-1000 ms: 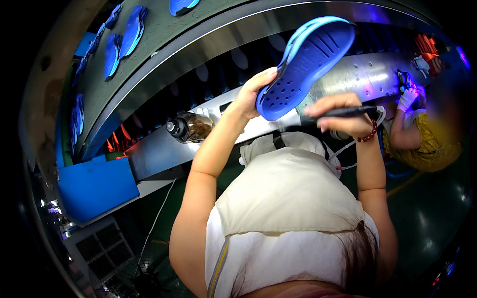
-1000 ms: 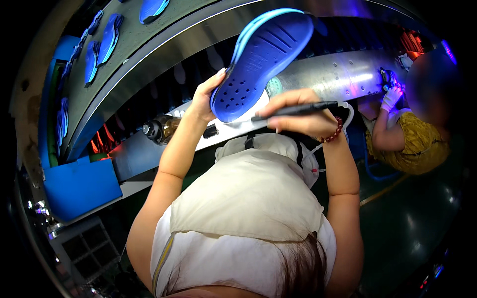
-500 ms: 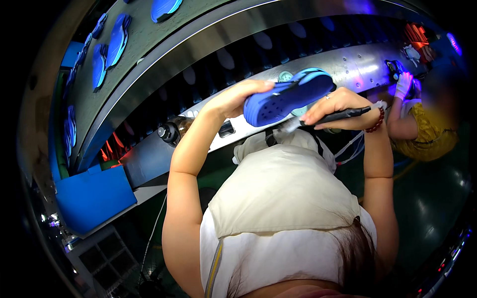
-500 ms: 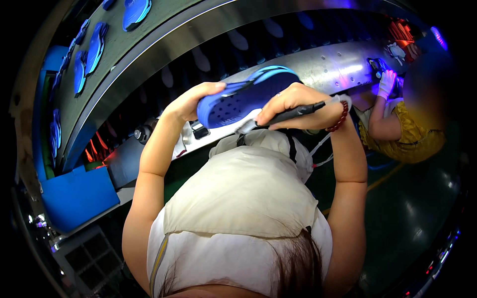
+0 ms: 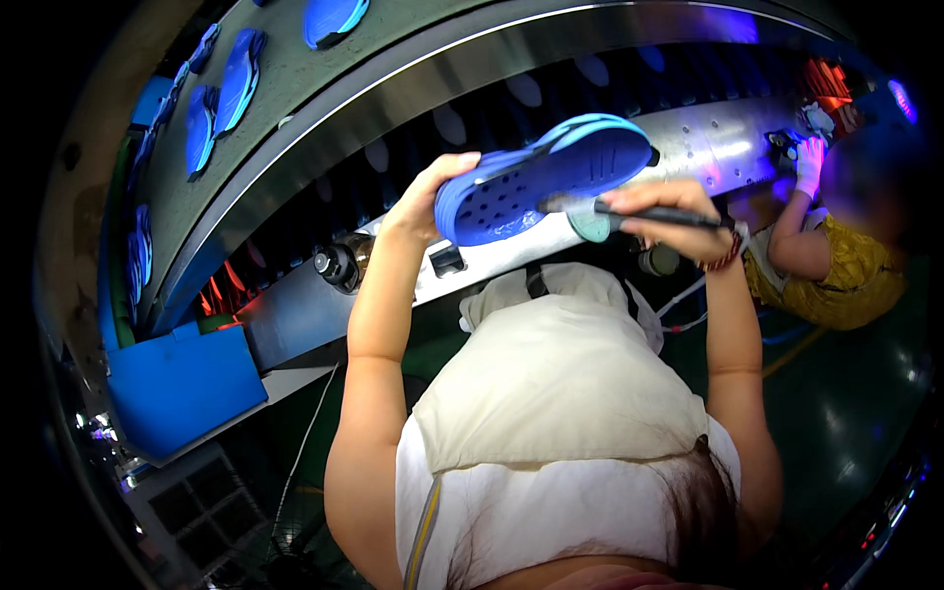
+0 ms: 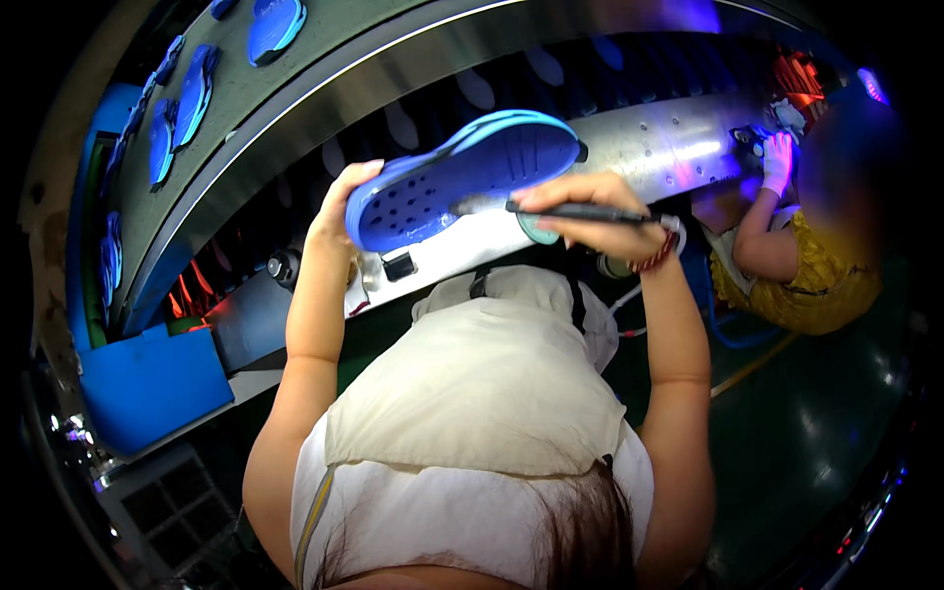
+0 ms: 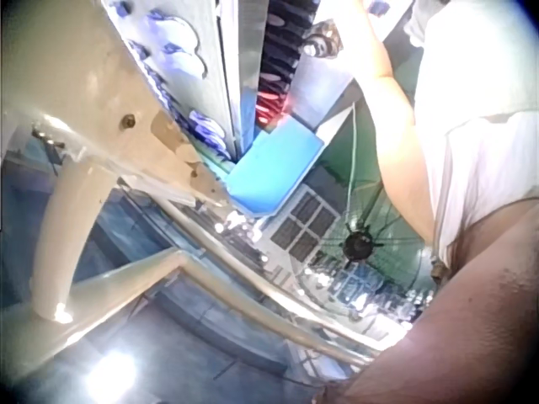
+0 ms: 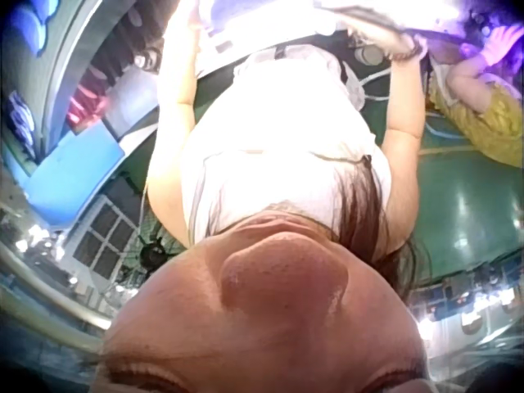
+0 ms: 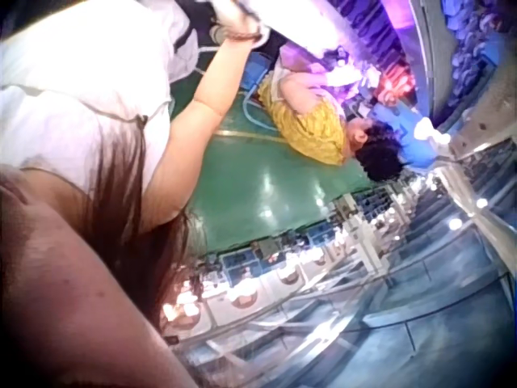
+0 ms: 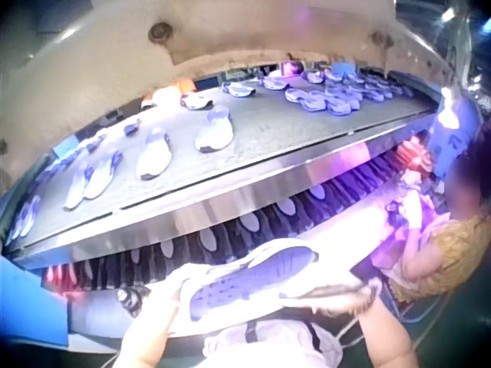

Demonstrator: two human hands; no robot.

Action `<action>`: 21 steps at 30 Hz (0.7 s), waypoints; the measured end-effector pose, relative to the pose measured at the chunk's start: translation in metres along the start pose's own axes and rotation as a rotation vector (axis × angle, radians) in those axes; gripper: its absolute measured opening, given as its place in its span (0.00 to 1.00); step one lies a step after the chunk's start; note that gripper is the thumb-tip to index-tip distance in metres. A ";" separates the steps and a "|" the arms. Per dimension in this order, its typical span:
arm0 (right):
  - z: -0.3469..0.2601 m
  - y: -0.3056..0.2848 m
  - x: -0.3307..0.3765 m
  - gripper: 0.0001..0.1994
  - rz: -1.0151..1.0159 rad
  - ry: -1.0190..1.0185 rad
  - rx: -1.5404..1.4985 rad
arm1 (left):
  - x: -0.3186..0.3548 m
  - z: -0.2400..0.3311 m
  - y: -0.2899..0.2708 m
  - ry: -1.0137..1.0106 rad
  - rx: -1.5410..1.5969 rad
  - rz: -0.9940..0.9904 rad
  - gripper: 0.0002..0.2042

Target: The person applies adhesive to the inner surface of blue shoe outsoles using a brush and then places them back onto a conveyor belt.

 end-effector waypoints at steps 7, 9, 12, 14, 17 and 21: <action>-0.046 0.002 -0.002 0.09 0.163 -0.267 -0.165 | -0.022 -0.009 0.018 0.216 0.513 -0.378 0.39; -0.009 0.003 -0.007 0.09 0.213 0.109 -0.024 | -0.037 -0.026 0.036 0.219 0.406 -0.239 0.43; 0.008 -0.004 -0.019 0.08 0.317 0.176 -0.022 | -0.048 -0.044 0.039 0.171 0.480 -0.210 0.45; -0.005 0.000 -0.025 0.08 0.380 0.031 -0.059 | -0.050 -0.042 0.037 0.215 0.422 -0.130 0.45; -0.048 0.030 -0.022 0.07 0.273 -0.348 0.396 | -0.048 -0.027 0.026 0.320 0.368 -0.011 0.45; -0.063 0.051 -0.007 0.06 0.000 -0.353 0.349 | -0.037 -0.013 0.013 0.376 0.413 0.039 0.45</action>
Point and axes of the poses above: each hand's wrist, its own x-axis away from the middle knuckle, its own y-axis out of the palm, z = x × y, the point moved 8 cm from there along -x, towards the middle knuckle, and after that the axes turned 9 degrees about x, right-handed, at the moved point
